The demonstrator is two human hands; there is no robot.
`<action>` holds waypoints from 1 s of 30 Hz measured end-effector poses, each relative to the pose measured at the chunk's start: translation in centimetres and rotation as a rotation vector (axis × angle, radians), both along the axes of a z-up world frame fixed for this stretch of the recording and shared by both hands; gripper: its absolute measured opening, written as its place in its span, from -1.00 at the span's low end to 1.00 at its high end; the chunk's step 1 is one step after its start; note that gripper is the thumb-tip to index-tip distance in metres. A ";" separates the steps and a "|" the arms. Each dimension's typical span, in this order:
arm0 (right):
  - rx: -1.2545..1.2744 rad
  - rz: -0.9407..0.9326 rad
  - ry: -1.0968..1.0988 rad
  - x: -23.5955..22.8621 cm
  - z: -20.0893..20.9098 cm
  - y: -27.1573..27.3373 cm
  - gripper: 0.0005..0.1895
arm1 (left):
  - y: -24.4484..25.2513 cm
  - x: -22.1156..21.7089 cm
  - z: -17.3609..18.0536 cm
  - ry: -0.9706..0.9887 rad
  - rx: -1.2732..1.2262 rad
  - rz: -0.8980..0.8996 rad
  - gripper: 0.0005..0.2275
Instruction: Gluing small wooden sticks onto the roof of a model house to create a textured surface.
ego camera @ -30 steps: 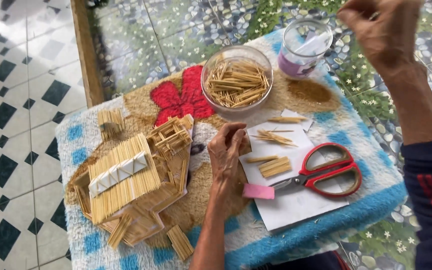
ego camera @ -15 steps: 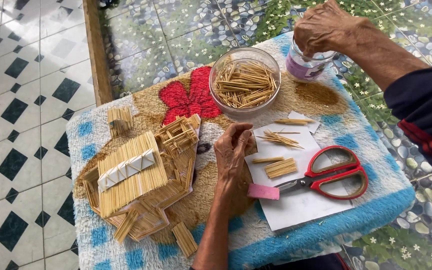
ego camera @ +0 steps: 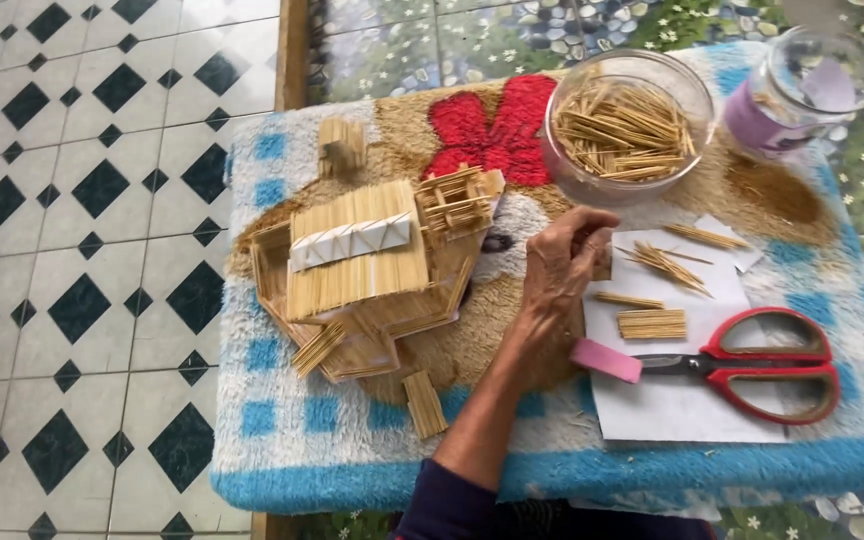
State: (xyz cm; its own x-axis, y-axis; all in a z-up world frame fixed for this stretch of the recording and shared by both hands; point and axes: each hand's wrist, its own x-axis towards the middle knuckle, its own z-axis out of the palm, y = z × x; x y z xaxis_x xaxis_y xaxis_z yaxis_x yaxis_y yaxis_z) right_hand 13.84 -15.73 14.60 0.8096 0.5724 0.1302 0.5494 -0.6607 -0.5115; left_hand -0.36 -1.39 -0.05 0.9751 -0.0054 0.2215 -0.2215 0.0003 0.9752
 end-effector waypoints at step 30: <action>0.667 -0.026 -0.331 -6.3 -6.2 12.8 -0.87 | -0.2 0.0 -1.0 -0.106 0.203 0.071 -0.98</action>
State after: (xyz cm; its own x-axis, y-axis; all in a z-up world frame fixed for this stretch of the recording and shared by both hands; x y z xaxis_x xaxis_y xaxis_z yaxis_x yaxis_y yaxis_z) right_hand 7.51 -2.89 8.41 0.6800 0.2677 0.6826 0.7327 -0.2825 -0.6191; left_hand -0.34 -1.55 -1.02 0.9461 0.0075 0.3238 -0.3148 -0.2126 0.9250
